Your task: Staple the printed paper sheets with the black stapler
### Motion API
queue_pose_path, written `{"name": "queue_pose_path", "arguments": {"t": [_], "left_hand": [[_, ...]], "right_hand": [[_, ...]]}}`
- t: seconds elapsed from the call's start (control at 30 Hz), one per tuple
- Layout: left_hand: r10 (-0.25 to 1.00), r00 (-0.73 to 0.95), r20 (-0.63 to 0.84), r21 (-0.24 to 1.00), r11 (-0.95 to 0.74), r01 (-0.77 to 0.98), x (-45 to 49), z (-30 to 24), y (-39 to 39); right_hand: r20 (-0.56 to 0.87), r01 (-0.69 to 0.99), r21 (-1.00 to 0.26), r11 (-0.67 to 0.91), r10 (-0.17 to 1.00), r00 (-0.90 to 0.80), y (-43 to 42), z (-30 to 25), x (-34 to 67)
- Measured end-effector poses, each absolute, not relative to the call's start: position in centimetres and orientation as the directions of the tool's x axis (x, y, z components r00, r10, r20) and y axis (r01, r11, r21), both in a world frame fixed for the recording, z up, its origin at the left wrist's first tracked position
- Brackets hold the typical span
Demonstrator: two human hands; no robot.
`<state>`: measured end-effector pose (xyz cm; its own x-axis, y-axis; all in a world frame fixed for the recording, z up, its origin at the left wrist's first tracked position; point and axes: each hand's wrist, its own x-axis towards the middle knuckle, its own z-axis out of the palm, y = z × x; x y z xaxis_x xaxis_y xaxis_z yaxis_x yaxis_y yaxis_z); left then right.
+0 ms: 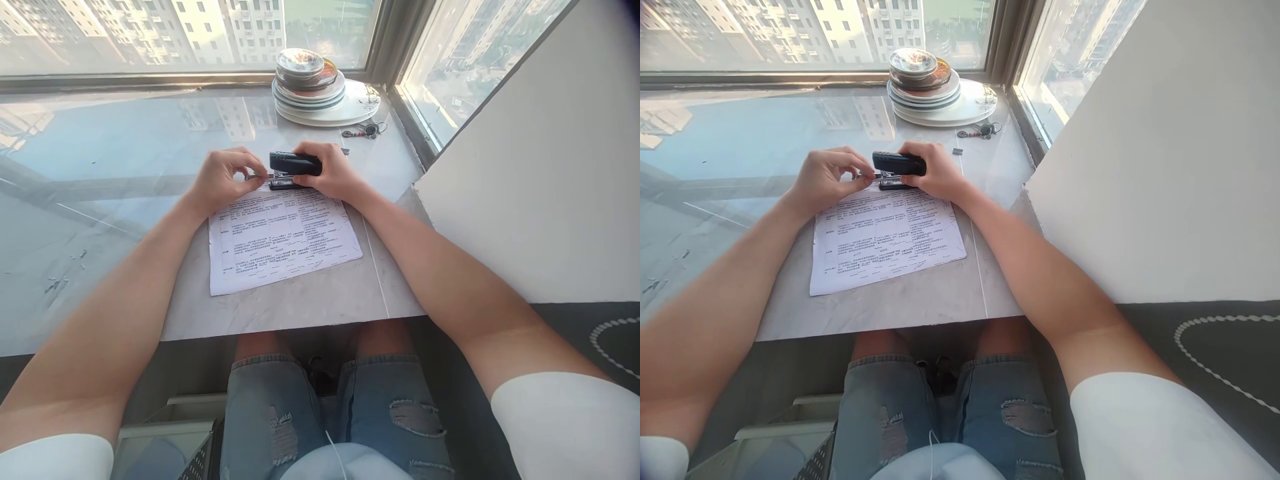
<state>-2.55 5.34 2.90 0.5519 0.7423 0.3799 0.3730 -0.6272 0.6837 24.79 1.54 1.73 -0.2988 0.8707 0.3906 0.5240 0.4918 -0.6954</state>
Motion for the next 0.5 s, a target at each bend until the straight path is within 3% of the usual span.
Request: {"name": "queue_pose_path", "arguments": {"t": [0.5], "left_hand": [[0.742, 0.576, 0.343, 0.715, -0.604, 0.352, -2.88, 2.66, 6.33]], "right_hand": [[0.420, 0.493, -0.690, 0.530, 0.848, -0.323, 1.66, 1.64, 24.85]]}}
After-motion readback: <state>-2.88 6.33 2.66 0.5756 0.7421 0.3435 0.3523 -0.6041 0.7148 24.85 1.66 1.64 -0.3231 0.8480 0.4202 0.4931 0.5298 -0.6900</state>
